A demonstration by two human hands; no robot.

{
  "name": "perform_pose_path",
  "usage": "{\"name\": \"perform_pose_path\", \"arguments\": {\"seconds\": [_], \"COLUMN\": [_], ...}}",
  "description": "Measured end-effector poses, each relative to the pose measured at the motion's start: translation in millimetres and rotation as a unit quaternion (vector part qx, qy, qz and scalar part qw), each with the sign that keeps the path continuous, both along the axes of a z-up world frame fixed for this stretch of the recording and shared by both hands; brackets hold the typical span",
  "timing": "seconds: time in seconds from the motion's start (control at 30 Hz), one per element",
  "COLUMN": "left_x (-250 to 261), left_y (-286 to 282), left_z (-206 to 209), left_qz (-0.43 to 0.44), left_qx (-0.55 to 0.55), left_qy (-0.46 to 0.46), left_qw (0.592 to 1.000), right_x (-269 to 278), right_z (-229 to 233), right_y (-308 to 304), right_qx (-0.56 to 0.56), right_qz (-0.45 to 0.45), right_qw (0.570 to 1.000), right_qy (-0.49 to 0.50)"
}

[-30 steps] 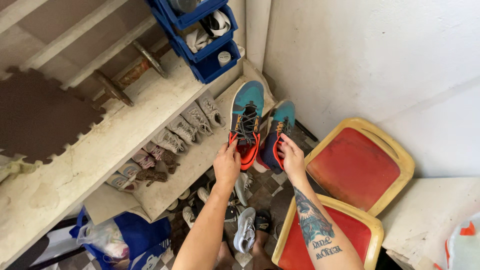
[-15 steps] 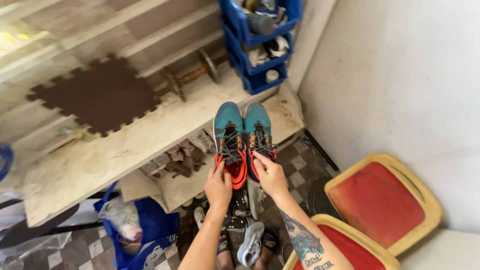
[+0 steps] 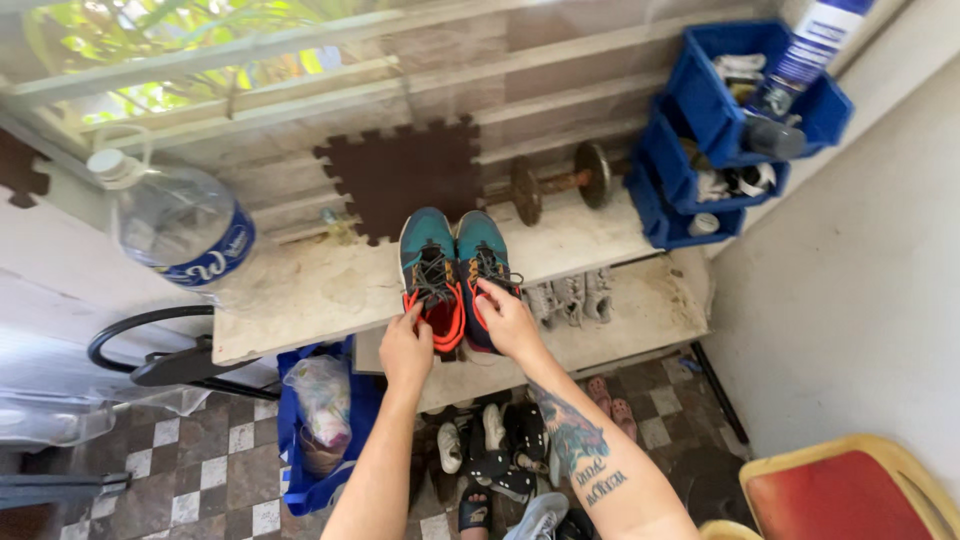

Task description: The person organizes a shoe rack by removing various pairs of shoes, including sandals, sneakers, and slippers, and placing them on the floor. They then use a broom to sweep the empty shelf before returning the shoes to the rack in a more orderly arrangement.

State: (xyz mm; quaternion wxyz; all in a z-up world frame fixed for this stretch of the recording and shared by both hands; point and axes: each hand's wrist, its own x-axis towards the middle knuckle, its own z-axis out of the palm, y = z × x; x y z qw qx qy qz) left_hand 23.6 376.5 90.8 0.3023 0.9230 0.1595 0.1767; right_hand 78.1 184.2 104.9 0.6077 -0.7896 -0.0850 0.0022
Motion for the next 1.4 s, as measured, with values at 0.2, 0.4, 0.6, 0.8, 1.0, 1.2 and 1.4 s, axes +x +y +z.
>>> {"name": "perform_pose_path", "arguments": {"seconds": [0.2,0.4,0.6,0.8,1.0,1.2,1.4], "left_x": [36,32,15,-9,-19,-24,-34], "left_y": [57,52,23,2,3,3,4], "left_z": [4,18,45,49,28,14,7], "left_qz": [-0.05,-0.071,-0.147,-0.311,-0.326,-0.337,-0.339], "left_qx": [-0.022,0.004,0.092,0.184,0.204,0.216,0.233], "left_qy": [0.047,0.01,-0.151,-0.143,-0.153,-0.15,-0.148], "left_qw": [0.997,0.997,0.973,0.922,0.91,0.904,0.899], "right_x": [41,40,55,45,38,27,20], "right_z": [1,38,41,32,38,37,31], "right_y": [16,5,4,5,-5,-8,-10], "right_qx": [-0.008,-0.363,-0.21,-0.292,-0.317,-0.306,-0.27], "right_qz": [0.071,-0.013,0.047,0.072,0.113,0.106,0.127], "right_qw": [0.997,0.931,0.948,0.953,0.938,0.946,0.952], "right_qy": [-0.002,-0.032,-0.236,-0.042,-0.087,-0.028,-0.066]}}
